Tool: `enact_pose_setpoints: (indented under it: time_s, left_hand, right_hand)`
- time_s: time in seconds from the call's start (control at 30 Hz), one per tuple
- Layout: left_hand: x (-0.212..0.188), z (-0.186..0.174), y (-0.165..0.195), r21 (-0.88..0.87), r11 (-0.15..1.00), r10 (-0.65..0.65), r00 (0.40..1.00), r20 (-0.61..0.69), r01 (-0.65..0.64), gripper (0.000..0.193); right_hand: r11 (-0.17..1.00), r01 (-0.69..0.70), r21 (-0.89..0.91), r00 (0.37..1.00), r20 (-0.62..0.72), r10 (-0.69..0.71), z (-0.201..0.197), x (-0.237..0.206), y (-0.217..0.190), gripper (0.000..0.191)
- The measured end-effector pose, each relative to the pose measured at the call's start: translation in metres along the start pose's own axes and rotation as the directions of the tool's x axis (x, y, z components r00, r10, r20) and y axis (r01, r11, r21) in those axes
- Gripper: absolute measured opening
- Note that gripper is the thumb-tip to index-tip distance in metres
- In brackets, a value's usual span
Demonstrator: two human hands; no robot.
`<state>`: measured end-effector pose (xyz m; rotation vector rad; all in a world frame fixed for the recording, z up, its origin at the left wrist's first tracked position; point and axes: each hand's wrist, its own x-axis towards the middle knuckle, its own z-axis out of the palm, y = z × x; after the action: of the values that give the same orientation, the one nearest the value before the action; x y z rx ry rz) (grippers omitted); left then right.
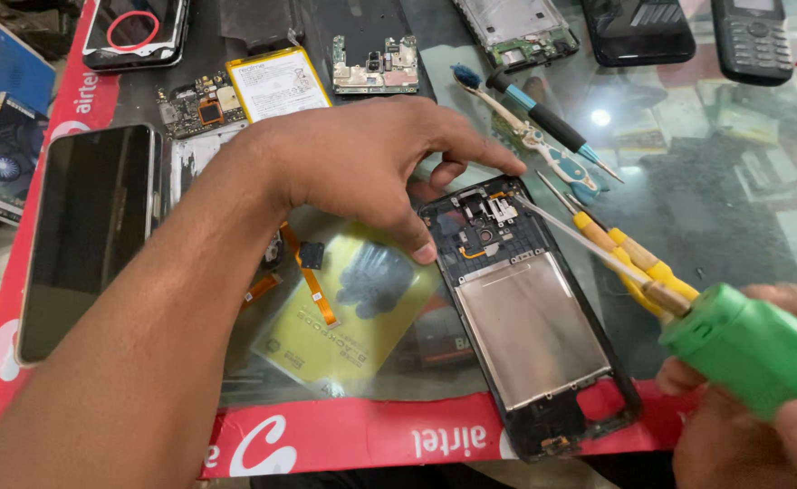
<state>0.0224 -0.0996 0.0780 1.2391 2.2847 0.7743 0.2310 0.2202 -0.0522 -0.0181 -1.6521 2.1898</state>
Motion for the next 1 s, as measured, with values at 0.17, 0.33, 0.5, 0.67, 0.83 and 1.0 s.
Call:
enact_pose_setpoints:
  time_s: [0.17,0.33,0.5,0.67,0.83,1.0]
  left_hand:
    - [0.002,0.003,-0.001,-0.048,0.999,0.013,1.000,0.000,-0.013,0.097]
    - [0.003,0.002,0.001,-0.007,0.998,-0.058,0.998,-0.007,0.058,0.098]
    - [0.005,0.004,0.001,0.008,0.996,-0.084,0.996,-0.005,0.084,0.099]
    - [0.005,0.006,-0.004,-0.015,0.997,-0.074,0.997,-0.017,0.073,0.098]
    - [0.006,0.008,-0.010,-0.081,0.996,0.030,0.999,-0.041,-0.033,0.096]
    - [0.007,0.007,-0.009,-0.088,0.996,0.020,1.000,-0.015,-0.021,0.097]
  right_hand:
    - [0.608,-0.793,0.044,0.598,0.252,0.761,-0.054,0.055,-0.010,0.049]
    - [0.503,-0.863,-0.050,0.478,0.245,0.844,-0.055,0.058,-0.002,0.050]
    - [0.759,0.187,-0.624,0.926,0.370,0.076,0.009,0.016,-0.009,0.055]
    - [0.536,0.507,-0.675,0.836,0.536,-0.117,0.052,0.020,-0.024,0.060]
    - [0.533,0.517,-0.669,0.831,0.542,-0.126,0.061,0.017,-0.026,0.063]
    - [0.564,0.534,-0.630,0.812,0.569,-0.132,0.055,0.015,-0.023,0.065]
